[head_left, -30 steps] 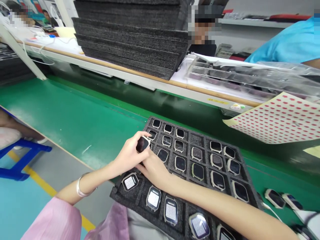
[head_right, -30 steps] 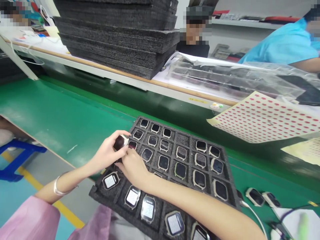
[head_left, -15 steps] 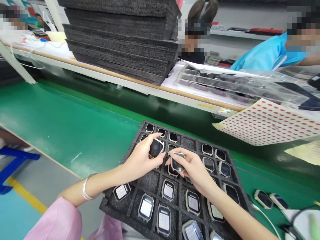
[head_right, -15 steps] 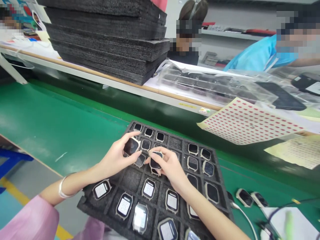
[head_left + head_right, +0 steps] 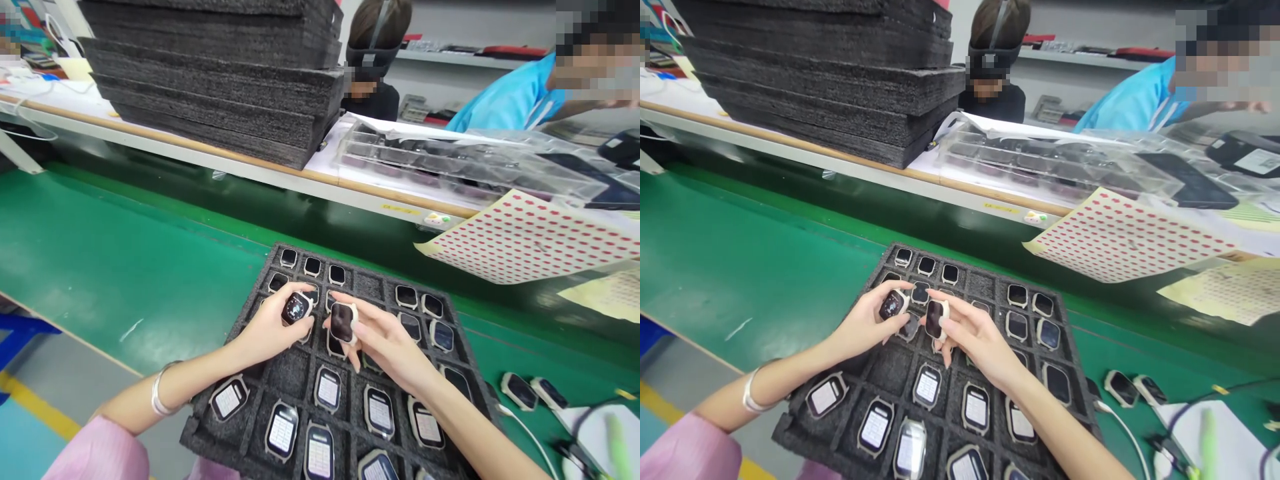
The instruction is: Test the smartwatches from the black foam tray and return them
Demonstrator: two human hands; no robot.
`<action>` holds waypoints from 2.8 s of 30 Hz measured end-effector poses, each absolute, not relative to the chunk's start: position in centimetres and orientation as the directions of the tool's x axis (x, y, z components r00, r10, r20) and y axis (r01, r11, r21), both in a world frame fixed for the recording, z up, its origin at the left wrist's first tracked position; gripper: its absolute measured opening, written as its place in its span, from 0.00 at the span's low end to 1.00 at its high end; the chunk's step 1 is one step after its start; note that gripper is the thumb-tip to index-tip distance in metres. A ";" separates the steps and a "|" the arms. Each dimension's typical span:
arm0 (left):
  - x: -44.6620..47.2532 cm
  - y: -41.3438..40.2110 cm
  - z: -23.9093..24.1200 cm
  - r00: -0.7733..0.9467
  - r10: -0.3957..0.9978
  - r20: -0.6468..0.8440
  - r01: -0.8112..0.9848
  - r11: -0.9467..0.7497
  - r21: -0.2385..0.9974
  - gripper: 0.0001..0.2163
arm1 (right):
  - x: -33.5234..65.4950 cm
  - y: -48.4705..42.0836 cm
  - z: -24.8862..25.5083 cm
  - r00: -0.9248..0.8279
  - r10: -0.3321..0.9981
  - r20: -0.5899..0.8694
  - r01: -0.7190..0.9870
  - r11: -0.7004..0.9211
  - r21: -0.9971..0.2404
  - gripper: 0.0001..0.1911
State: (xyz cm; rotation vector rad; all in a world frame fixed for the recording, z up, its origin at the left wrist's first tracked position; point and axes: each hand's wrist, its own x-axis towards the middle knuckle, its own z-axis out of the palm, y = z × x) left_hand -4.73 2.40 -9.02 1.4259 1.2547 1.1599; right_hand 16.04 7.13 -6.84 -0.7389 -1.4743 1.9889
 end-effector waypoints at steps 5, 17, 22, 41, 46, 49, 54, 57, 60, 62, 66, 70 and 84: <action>-4.6 2.5 -9.5 0.077 0.997 0.026 0.112 -0.035 0.993 0.19 | 16.1 7.2 -7.0 -0.724 0.682 -0.098 -0.174 -0.319 -0.932 0.21; -4.8 2.0 -8.9 0.177 0.984 0.033 0.155 -0.061 0.986 0.19 | 15.8 6.8 -6.9 -0.692 0.714 -0.105 -0.158 -0.292 -0.943 0.21; -4.9 2.0 -9.0 0.195 0.979 0.054 0.161 -0.087 0.983 0.17 | 15.9 6.6 -6.9 -0.707 0.696 -0.127 -0.113 -0.288 -0.951 0.22; -4.9 1.7 -8.8 0.202 0.976 0.078 0.157 -0.110 0.981 0.17 | 15.8 6.2 -6.8 -0.685 0.717 -0.132 -0.072 -0.246 -0.966 0.24; -4.9 1.8 -8.6 0.209 0.971 0.118 0.201 -0.161 0.966 0.16 | 15.7 6.3 -6.9 -0.675 0.723 -0.149 -0.047 -0.244 -0.969 0.25; -4.9 1.8 -8.7 0.202 0.972 0.119 0.210 -0.162 0.964 0.16 | 15.7 6.3 -6.9 -0.670 0.727 -0.150 -0.048 -0.245 -0.968 0.25; -5.0 1.8 -8.7 0.193 0.972 0.135 0.233 -0.179 0.956 0.15 | 15.7 6.3 -6.8 -0.662 0.734 -0.152 -0.048 -0.244 -0.969 0.23; -5.1 1.8 -8.6 0.173 0.972 0.160 0.235 -0.199 0.951 0.16 | 15.6 6.2 -6.6 -0.660 0.737 -0.144 -0.061 -0.244 -0.968 0.22; -5.2 1.7 -8.5 0.162 0.971 0.174 0.225 -0.208 0.952 0.17 | 15.7 6.1 -6.4 -0.662 0.736 -0.141 -0.062 -0.241 -0.968 0.22; -5.4 1.6 -8.4 0.161 0.972 0.169 0.211 -0.201 0.957 0.16 | 15.8 6.1 -6.3 -0.668 0.733 -0.131 -0.072 -0.239 -0.968 0.22; -5.5 1.5 -8.3 0.165 0.972 0.168 0.193 -0.199 0.961 0.16 | 15.9 6.1 -6.2 -0.677 0.726 -0.118 -0.072 -0.225 -0.972 0.21; -5.4 1.6 -8.6 0.168 0.981 0.101 0.163 -0.128 0.978 0.17 | 15.8 6.1 -6.2 -0.684 0.717 -0.138 -0.076 -0.258 -0.963 0.23; -5.6 2.6 -9.2 0.271 0.961 -0.060 -0.336 0.153 0.929 0.21 | 15.6 6.6 -7.1 -0.603 0.769 -0.212 -0.115 -0.346 -0.931 0.24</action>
